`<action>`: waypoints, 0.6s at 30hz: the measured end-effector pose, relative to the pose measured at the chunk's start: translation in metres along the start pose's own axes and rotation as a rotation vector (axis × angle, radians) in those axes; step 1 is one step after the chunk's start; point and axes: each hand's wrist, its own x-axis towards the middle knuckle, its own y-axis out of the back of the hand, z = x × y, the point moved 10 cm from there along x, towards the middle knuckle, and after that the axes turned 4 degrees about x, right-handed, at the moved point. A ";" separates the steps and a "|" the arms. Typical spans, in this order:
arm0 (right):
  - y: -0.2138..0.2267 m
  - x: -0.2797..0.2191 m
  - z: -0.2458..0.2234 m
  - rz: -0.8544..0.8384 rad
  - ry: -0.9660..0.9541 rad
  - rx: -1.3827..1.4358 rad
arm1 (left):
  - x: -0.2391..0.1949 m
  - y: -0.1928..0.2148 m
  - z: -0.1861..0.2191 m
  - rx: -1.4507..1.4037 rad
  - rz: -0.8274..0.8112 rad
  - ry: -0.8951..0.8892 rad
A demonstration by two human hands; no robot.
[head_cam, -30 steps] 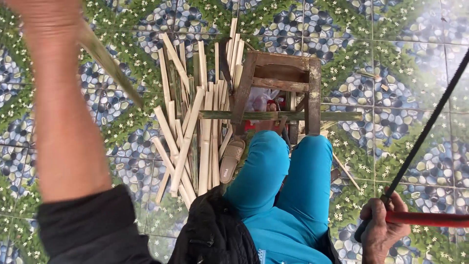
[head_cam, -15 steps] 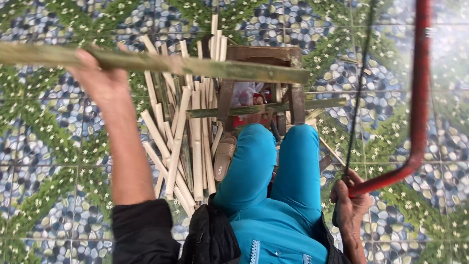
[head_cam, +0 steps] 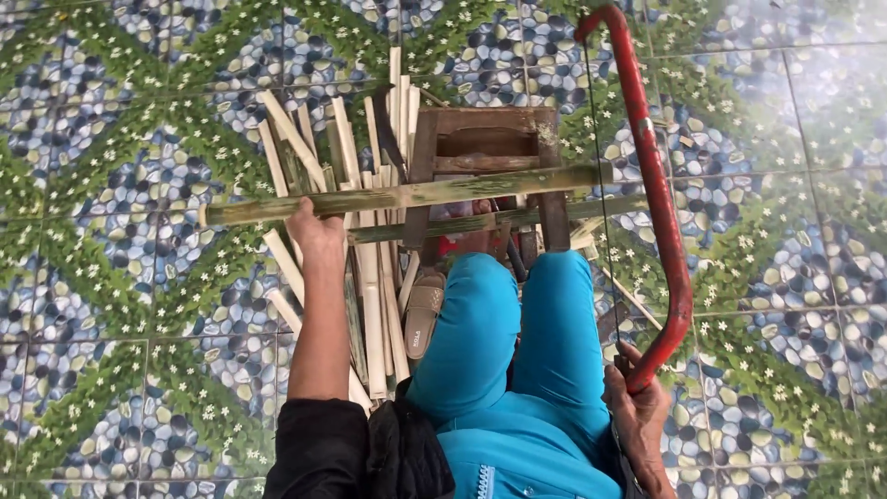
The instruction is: The person sits on a tiled floor and uses a red bow saw to cut bamboo sticks held in a wooden vise. They repeatedly position bamboo pieces, saw them to length, and set the cut pieces aside.
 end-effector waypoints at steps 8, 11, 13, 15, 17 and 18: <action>0.003 -0.004 0.006 0.054 -0.106 -0.121 | -0.051 0.014 0.026 0.517 0.017 -0.283; 0.001 -0.001 0.010 -0.001 -0.009 -0.089 | -0.143 -0.007 0.046 0.649 -0.274 -1.323; 0.001 -0.001 0.009 0.010 -0.001 -0.102 | -0.166 -0.037 0.008 0.777 -0.529 -1.396; 0.004 -0.002 0.009 0.007 0.003 -0.125 | -0.185 -0.058 -0.038 0.904 -0.775 -1.449; 0.003 -0.003 0.011 -0.004 -0.006 -0.167 | -0.206 -0.083 -0.121 1.435 -1.182 -1.679; 0.004 -0.004 0.013 0.006 -0.008 -0.166 | -0.184 -0.080 -0.143 1.432 -1.195 -1.677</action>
